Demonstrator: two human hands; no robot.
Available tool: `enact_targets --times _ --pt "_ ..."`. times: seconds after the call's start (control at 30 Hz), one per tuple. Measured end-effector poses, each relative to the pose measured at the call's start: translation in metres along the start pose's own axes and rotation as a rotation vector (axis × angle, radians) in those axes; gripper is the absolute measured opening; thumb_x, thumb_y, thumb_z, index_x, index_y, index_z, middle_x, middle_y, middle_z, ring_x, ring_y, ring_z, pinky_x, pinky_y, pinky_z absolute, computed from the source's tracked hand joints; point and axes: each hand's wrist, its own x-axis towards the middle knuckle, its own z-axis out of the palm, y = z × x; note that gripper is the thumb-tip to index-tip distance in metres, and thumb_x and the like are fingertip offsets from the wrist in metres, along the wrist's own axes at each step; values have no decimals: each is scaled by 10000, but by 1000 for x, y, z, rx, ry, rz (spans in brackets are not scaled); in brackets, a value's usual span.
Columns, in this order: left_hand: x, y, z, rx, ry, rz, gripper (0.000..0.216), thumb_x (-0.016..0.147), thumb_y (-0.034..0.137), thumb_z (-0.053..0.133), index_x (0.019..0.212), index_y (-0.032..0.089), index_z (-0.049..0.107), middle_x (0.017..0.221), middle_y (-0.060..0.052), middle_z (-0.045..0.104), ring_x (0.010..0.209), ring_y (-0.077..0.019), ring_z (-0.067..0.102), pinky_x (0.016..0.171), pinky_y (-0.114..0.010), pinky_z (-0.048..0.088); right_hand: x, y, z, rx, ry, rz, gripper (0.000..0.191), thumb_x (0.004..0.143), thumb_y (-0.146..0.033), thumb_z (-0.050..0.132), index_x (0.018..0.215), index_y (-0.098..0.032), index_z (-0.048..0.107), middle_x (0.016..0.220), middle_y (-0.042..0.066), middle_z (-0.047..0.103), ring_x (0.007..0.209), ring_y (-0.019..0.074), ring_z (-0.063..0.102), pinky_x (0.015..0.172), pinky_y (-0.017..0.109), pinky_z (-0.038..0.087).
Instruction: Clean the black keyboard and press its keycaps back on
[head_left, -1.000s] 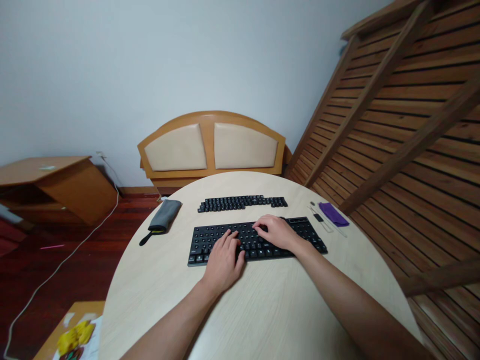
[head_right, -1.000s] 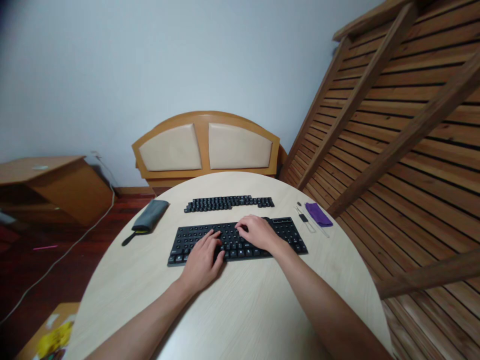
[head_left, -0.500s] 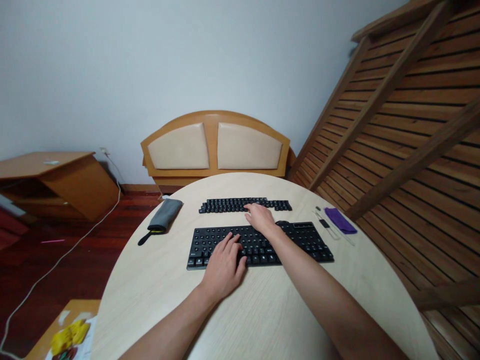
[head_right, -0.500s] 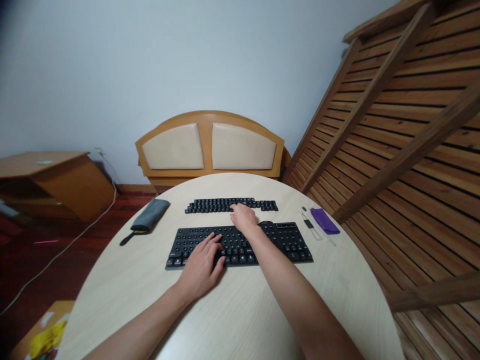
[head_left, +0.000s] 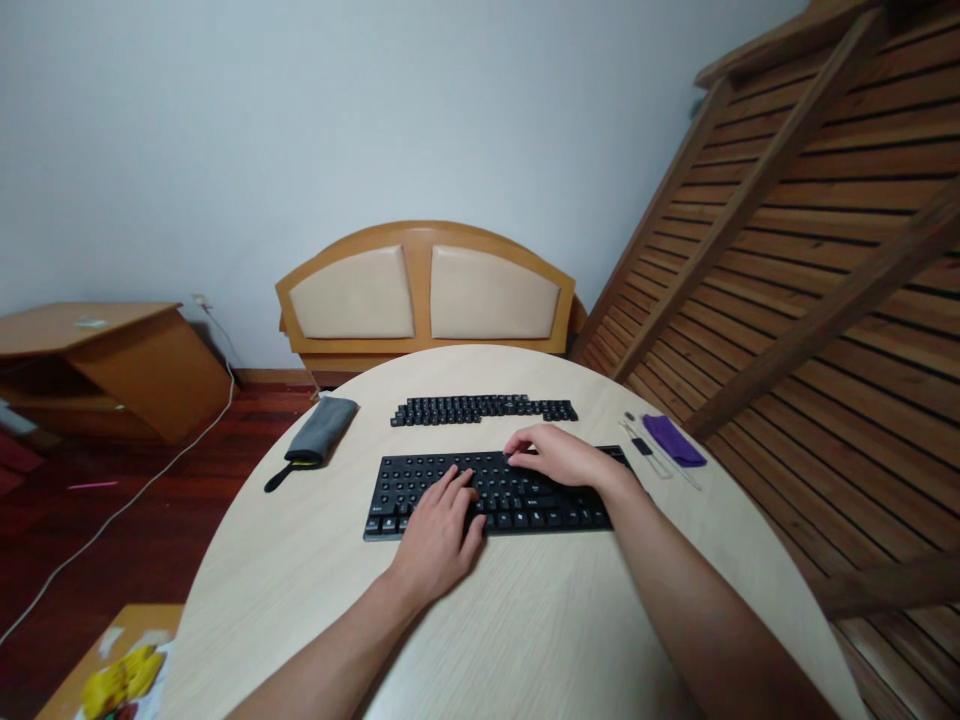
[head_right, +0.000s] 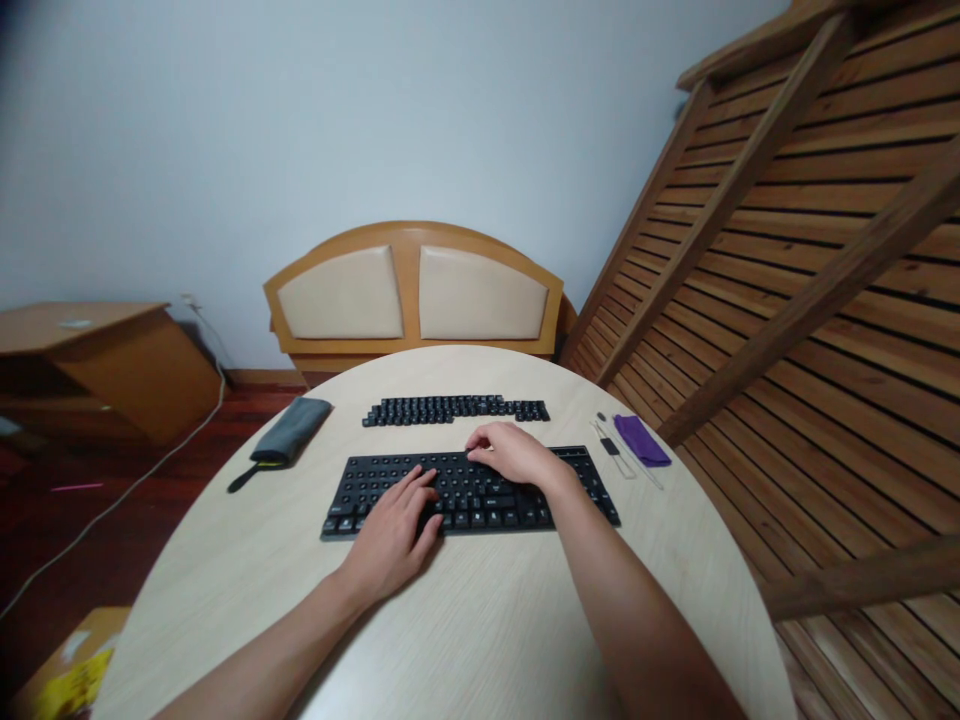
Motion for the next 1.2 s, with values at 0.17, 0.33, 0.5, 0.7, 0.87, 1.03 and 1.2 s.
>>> enact_targets --times 0.17,0.33,0.5,0.7,0.87,1.03,1.2 --pt "-1 -1 0 14 -2 1 175 965 270 502 1098 189 582 1421 -112 565 1410 -299 423 1128 -522 422 -17 -3 -5 16 -144 -17 117 837 -277 685 912 -234 765 855 27 773 774 204 700 699 288 497" --pt "-2 -1 -1 28 -5 8 195 969 274 496 1122 190 583 1421 -107 565 1401 -291 436 1123 -511 431 -18 -16 -1 -78 -186 12 104 823 -269 702 890 -259 780 876 21 782 787 210 702 688 283 479" --pt "-2 -1 -1 34 -19 13 214 975 283 492 1142 183 581 1425 -113 561 1402 -286 436 1135 -500 419 -16 -24 -2 -124 -212 16 113 825 -264 696 895 -269 785 887 20 784 806 219 706 685 286 477" --pt "-3 -2 -1 33 -11 15 211 969 277 502 1142 185 581 1418 -113 566 1402 -288 434 1135 -506 417 -18 -32 1 -269 -209 31 105 830 -262 713 905 -265 787 924 46 787 873 254 715 729 308 492" --pt "-3 -1 -2 30 -7 14 219 965 273 509 1147 178 585 1419 -120 566 1398 -287 442 1126 -503 430 -19 -50 5 -454 -206 37 135 833 -246 717 948 -235 787 966 88 782 943 280 715 803 324 500" --pt "-3 0 -3 33 -24 14 224 970 271 504 1158 177 579 1429 -118 557 1403 -288 435 1134 -505 419 -19 -63 4 -534 -250 85 173 857 -240 687 1001 -211 778 1013 106 777 984 279 713 802 303 491" --pt "-4 -1 -2 31 -31 11 230 969 277 512 1168 181 576 1431 -116 556 1408 -287 428 1129 -506 422 -18 -65 0 -496 -276 123 132 848 -261 704 944 -226 787 971 95 782 950 279 721 747 292 479"
